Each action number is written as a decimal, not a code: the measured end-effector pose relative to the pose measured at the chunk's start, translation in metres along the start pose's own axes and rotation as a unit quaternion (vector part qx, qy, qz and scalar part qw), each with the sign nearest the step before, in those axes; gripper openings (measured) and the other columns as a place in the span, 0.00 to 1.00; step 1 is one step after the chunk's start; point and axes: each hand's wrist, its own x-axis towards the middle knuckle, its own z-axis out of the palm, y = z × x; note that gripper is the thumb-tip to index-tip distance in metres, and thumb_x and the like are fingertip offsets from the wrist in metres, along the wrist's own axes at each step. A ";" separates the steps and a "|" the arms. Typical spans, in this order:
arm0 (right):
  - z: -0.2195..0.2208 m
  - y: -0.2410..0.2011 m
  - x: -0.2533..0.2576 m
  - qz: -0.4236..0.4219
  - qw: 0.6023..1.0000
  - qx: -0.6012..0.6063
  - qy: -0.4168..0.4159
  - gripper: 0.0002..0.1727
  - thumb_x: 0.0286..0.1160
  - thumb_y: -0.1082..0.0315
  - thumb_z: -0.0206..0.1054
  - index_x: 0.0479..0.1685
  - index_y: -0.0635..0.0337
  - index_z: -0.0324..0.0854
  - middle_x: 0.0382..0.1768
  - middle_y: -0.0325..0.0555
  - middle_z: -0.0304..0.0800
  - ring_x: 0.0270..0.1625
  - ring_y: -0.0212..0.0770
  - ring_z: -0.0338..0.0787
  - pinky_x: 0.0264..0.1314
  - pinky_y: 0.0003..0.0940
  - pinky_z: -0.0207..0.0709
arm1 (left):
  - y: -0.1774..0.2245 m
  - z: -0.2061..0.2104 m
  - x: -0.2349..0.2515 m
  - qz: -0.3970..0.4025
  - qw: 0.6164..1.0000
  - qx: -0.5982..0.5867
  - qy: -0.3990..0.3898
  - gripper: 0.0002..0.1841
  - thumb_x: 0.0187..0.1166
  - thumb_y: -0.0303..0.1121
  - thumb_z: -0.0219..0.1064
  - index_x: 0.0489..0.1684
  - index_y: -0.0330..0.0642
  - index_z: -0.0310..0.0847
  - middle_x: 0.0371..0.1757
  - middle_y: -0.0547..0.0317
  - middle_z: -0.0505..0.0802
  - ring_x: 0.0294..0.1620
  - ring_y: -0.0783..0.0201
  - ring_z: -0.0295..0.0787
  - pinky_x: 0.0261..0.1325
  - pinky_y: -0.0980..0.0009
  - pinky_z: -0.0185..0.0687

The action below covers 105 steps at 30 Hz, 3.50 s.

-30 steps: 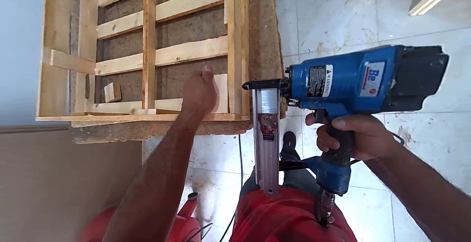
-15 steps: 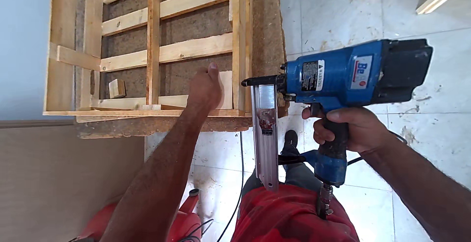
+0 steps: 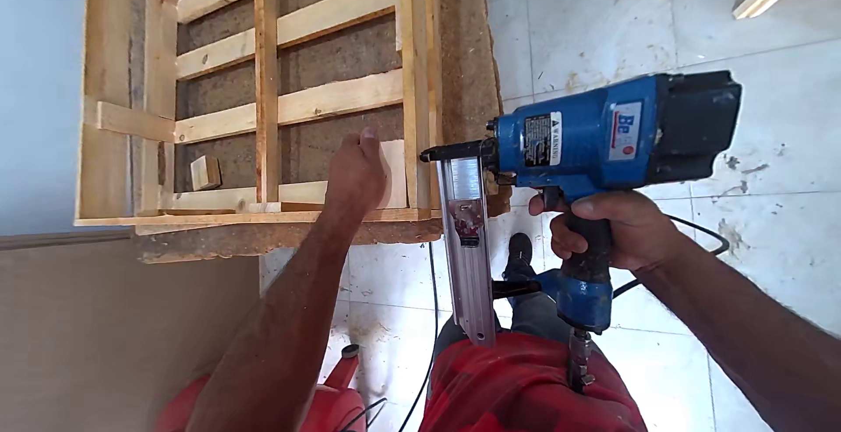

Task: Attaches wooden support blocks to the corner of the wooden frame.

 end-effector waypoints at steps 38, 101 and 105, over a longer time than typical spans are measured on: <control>-0.008 0.008 -0.008 0.054 0.998 0.000 -0.044 0.11 0.74 0.63 0.68 0.50 0.58 0.86 0.41 0.49 0.88 0.25 0.36 0.86 0.33 0.34 0.89 | 0.001 0.001 0.000 -0.007 1.000 0.004 0.003 0.35 0.94 0.57 0.30 0.51 0.37 0.79 0.43 0.41 0.88 0.49 0.45 0.89 0.51 0.39 0.80; 0.220 0.386 0.128 -0.566 0.776 0.079 0.267 0.10 0.71 0.71 0.67 0.49 0.62 0.85 0.28 0.46 0.88 0.28 0.41 0.89 0.41 0.43 0.88 | 0.012 -0.024 0.064 0.447 0.848 0.213 -0.190 0.48 0.89 0.68 0.27 0.41 0.27 0.82 0.42 0.29 0.88 0.49 0.34 0.88 0.52 0.31 0.78; 0.222 0.393 0.140 -0.576 0.773 0.080 0.253 0.16 0.72 0.71 0.67 0.57 0.65 0.85 0.26 0.47 0.90 0.30 0.41 0.91 0.45 0.43 0.88 | 0.013 -0.023 0.063 0.443 0.851 0.210 -0.189 0.49 0.88 0.69 0.28 0.43 0.27 0.81 0.45 0.27 0.88 0.53 0.33 0.88 0.55 0.29 0.77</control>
